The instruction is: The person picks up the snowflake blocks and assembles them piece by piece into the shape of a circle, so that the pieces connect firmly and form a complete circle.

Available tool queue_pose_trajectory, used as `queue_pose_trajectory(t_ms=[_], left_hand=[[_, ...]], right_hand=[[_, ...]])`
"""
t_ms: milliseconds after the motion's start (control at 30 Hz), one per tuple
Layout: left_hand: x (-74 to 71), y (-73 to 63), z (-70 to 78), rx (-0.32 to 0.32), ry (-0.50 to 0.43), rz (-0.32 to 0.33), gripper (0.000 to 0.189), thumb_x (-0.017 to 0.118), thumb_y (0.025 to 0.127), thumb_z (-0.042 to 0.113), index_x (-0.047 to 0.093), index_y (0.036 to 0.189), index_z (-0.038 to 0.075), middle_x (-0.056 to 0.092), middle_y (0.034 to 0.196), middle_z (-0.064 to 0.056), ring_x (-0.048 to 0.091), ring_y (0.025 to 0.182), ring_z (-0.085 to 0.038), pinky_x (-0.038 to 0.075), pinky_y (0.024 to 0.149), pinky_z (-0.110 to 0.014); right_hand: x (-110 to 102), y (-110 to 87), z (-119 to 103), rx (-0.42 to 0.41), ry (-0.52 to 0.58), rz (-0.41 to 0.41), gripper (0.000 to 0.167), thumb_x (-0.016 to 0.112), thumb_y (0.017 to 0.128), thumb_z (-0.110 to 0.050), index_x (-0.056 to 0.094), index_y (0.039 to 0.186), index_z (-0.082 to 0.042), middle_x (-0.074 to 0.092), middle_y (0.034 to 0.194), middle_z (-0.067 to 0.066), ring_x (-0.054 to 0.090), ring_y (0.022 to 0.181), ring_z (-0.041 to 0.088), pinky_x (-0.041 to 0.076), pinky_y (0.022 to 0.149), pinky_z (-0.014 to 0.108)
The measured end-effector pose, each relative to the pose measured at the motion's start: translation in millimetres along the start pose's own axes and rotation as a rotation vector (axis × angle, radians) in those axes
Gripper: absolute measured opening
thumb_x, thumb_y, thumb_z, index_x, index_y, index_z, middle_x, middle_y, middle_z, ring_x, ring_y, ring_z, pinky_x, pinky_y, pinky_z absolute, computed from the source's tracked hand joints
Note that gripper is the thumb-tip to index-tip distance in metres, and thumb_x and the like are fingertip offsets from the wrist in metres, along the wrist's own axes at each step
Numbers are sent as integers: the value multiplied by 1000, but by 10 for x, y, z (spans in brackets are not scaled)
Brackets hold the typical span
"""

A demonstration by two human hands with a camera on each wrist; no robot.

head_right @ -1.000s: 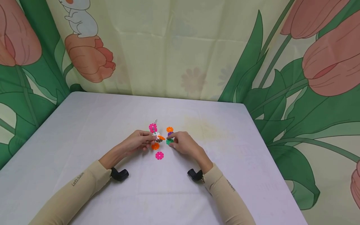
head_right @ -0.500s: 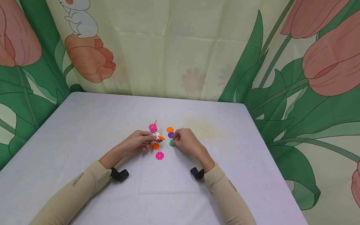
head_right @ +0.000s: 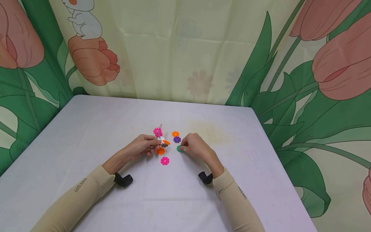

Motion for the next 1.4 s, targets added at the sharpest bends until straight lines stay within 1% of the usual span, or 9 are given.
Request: queue_pose_trajectory(t_ms=[133,267,367,500,700,900,1167,1333,1400], left_hand=[[-3,-1,-3,-2,3,2,31,68,103,26,74,115,-2,71,82,1,54,68,-11,44,59,-19],[-4,3,-10,10,6,-5,32,68,103,26,74,114,-3,71,82,0,54,68,-12,44,59,-20],[-1,1,-10,13,5,-9,32,68,103,26,74,114,-3,71,81,0,53,68,-12,43,59,-20],[8,-5,1,7,3,-3,31,68,104,26,74,113,-4,71,82,1,53,68,-11,44,59,-19],[1,-19,1,-11,-26,21,23,67,103,22,74,107,0,68,80,1,52,66,-11,45,58,-18],[-1,-33,6,-6,-44,16,22,67,104,21,74,106,1,68,78,1,52,64,-10,46,57,-18],[16,-33,5,-12,-46,-1,28,67,104,23,75,113,-3,69,80,1,53,66,-10,46,58,-18],[25,-21,-4,-17,-41,-5,27,68,103,23,75,110,-1,69,79,2,52,65,-10,46,58,-18],[30,-21,-5,-13,-37,-9,28,68,103,23,75,111,-3,69,79,2,52,65,-10,46,58,-18]], right_hand=[[14,-1,8,8,-5,-16,14,78,97,-18,84,103,-7,81,97,4,60,81,15,49,72,24],[24,7,26,-4,11,-15,13,76,98,-18,83,101,-7,79,91,2,58,77,14,49,69,25],[22,13,46,-19,72,-9,13,75,99,-18,81,97,-7,73,82,1,56,70,14,47,64,25],[36,22,86,-13,205,-26,15,71,101,-18,77,95,-6,63,74,1,53,65,15,44,62,27],[97,39,113,6,346,-104,21,65,106,-23,72,103,-3,58,71,1,53,67,16,45,67,27],[138,19,52,-4,437,-178,27,62,107,-24,70,104,1,59,68,0,49,65,17,40,65,27],[179,9,-21,-49,486,-208,29,61,108,-24,68,103,4,60,68,1,49,65,17,39,62,26],[196,14,-33,-59,512,-211,29,60,109,-23,68,104,4,60,70,1,50,65,17,39,61,25],[203,17,-33,-59,520,-212,29,60,109,-23,68,105,4,60,70,1,50,65,17,39,61,25]])
Point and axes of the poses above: each hand's wrist, its own y-axis towards the middle knuckle, its own x-axis out of the palm, z = x × y, the point moved 8 cm from there along y, towards the middle knuckle
